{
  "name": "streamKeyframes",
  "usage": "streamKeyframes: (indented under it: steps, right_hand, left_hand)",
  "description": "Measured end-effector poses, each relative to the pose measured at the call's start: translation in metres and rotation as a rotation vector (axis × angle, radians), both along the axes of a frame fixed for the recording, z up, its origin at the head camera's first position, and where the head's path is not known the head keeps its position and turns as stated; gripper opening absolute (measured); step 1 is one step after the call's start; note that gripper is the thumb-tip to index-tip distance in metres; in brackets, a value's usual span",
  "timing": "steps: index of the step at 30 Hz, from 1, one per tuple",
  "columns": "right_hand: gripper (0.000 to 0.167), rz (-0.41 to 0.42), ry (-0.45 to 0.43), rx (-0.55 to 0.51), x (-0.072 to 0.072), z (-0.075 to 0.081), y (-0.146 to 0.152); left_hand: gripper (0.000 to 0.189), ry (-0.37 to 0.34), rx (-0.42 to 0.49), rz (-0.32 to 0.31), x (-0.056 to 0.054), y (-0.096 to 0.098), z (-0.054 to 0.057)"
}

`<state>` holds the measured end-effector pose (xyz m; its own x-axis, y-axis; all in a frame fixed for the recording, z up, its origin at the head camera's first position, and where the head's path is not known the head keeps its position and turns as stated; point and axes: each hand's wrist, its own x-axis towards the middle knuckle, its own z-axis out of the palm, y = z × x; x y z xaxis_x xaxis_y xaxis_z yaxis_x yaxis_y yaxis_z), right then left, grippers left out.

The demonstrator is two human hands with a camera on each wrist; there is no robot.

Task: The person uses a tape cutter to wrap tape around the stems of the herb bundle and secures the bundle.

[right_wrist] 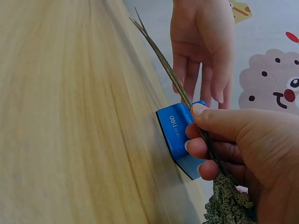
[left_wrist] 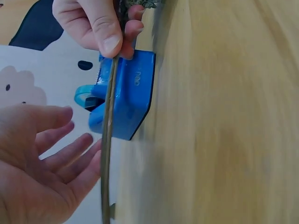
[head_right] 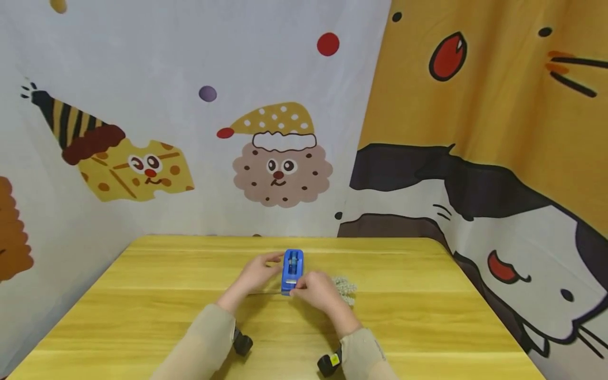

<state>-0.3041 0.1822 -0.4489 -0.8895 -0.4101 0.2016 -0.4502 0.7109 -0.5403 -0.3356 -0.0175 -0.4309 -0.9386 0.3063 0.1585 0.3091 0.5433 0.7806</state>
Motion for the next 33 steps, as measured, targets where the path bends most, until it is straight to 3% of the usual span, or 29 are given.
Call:
streamKeyframes:
  steps: [9, 16, 26, 33]
  right_hand:
    - [0.019, 0.001, -0.003, -0.004, 0.0, -0.002, -0.001]
    - [0.019, -0.01, -0.013, -0.006, -0.001, -0.002, -0.002]
    - [0.019, -0.008, -0.005, 0.013, -0.003, -0.004, 0.0]
    - [0.021, -0.005, 0.004, 0.014, -0.002, -0.004, 0.0]
  left_hand:
    - [0.036, -0.09, 0.167, 0.082, -0.014, 0.015, -0.015]
    - [0.038, -0.08, 0.222, 0.126, -0.019, 0.02, -0.027]
    - [0.039, -0.18, 0.331, 0.137, -0.02, 0.022, -0.034]
    - [0.038, -0.19, 0.35, 0.131, -0.02, 0.022, -0.034]
